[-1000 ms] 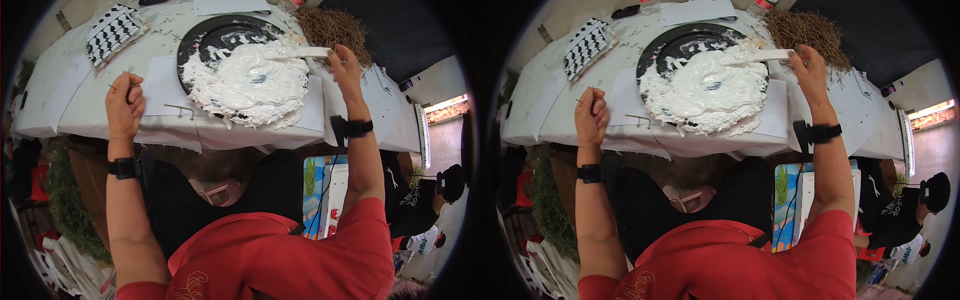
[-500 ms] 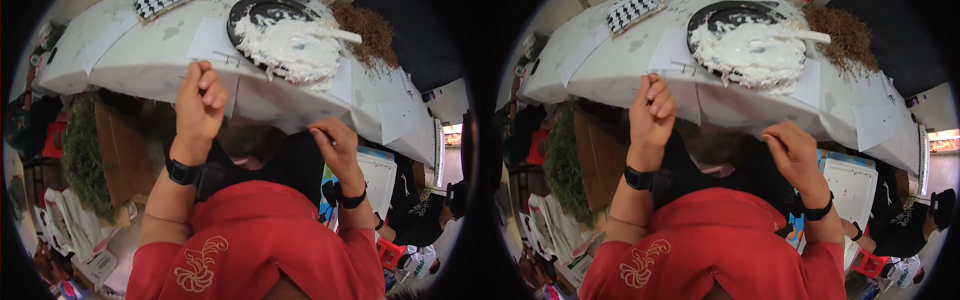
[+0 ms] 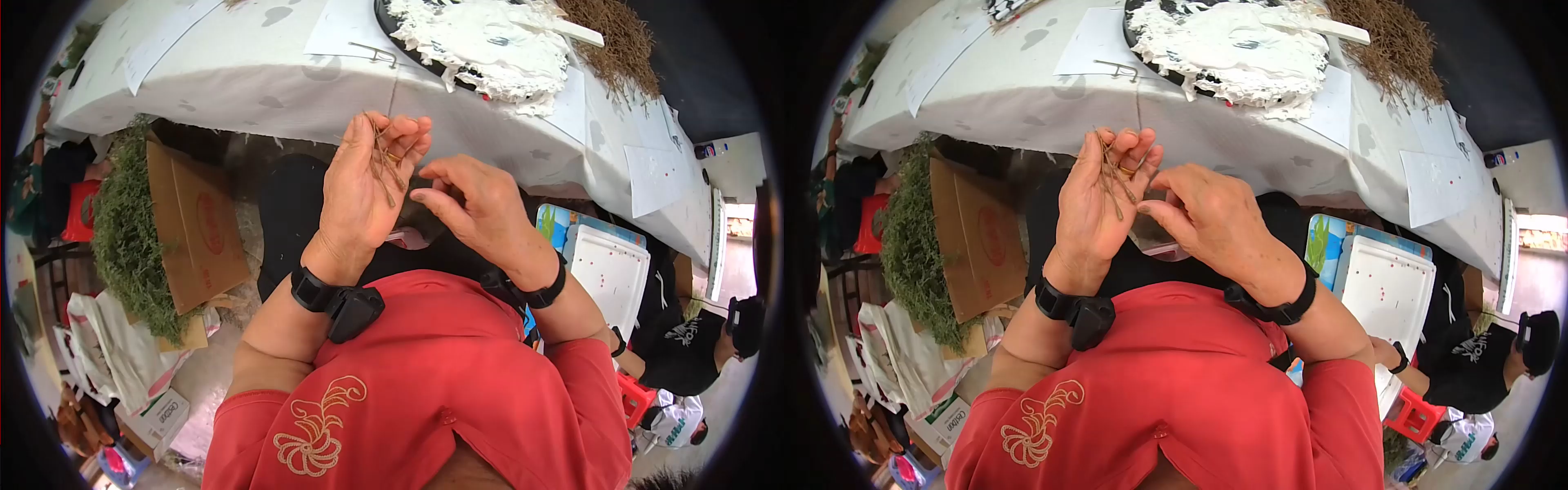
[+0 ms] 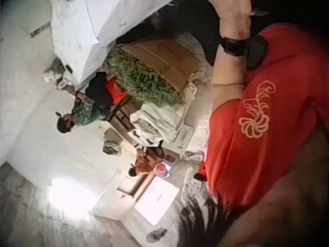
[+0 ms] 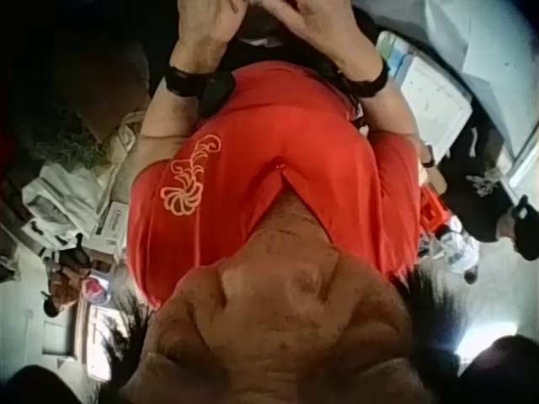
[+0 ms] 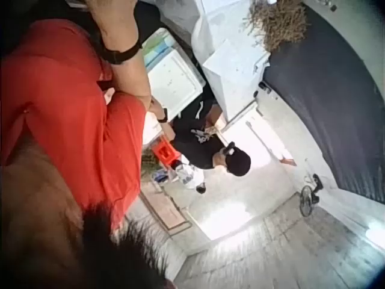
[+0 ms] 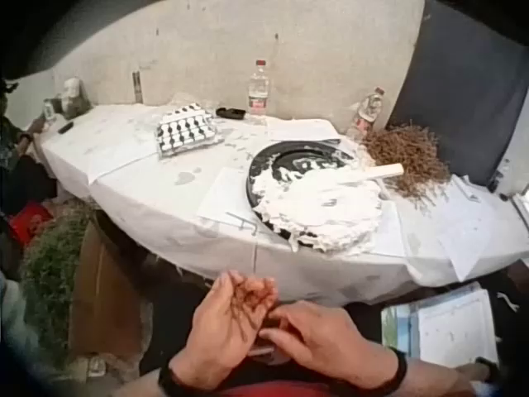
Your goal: The person picks up a twig by hand, dips it into a tray of white paste, and places it onto a white tray. After repeating this, they gather a bundle of twigs and separate them one by one to continue the process.
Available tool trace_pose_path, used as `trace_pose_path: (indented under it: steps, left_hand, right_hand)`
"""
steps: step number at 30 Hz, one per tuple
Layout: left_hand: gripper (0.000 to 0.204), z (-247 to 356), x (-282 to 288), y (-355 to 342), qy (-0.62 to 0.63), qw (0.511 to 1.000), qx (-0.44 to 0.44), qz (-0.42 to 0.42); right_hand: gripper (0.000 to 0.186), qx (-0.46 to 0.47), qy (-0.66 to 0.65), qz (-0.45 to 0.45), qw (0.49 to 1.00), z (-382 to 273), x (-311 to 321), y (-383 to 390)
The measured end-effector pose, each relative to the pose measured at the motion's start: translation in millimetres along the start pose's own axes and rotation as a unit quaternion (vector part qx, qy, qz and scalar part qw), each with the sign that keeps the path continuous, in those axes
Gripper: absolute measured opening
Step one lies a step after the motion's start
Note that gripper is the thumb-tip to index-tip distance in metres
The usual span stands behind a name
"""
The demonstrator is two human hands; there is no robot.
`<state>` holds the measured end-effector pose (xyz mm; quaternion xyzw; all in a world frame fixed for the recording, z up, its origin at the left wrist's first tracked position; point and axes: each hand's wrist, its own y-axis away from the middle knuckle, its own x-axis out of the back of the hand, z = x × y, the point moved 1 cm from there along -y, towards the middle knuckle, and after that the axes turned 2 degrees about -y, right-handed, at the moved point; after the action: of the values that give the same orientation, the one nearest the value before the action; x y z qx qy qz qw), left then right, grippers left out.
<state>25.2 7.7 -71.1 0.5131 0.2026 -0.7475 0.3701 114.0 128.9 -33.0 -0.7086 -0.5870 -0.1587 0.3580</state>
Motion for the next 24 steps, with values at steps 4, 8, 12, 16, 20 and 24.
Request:
trace_pose_path:
  steps: [4, 8, 12, 16, 20, 24]
  left_hand:
    - [0.026, -10.3, 2.8, -9.0, -0.015, 0.999, 0.017, -0.027]
    - [0.029, -15.6, 10.7, -11.7, -0.046, 0.997, 0.023, -0.050]
    - [0.028, -15.7, 4.8, -10.9, -0.057, 0.997, 0.049, -0.032]
    - [0.030, -12.1, 2.4, -5.2, -0.101, 0.986, 0.130, -0.017]
    - [0.034, -3.3, 15.2, -9.7, -0.154, 0.962, 0.215, -0.061]
    - [0.037, 4.4, 8.8, -11.0, -0.210, 0.941, 0.257, -0.072]
  right_hand:
    - [0.015, -0.035, -0.001, -0.001, 0.999, 10.0, -8.7, -2.1]
    - [0.015, -0.018, 0.032, 0.004, 0.999, 18.2, -19.9, -3.8]
    - [0.014, 0.030, 0.135, 0.031, 0.990, 19.3, -14.4, -3.9]
    - [0.014, 0.057, 0.266, 0.033, 0.962, 6.8, -1.2, -5.7]
    - [0.018, 0.087, 0.314, 0.016, 0.945, 1.7, 8.7, -5.4]
    - [0.020, 0.075, 0.328, 0.037, 0.941, 2.2, 22.8, -4.7]
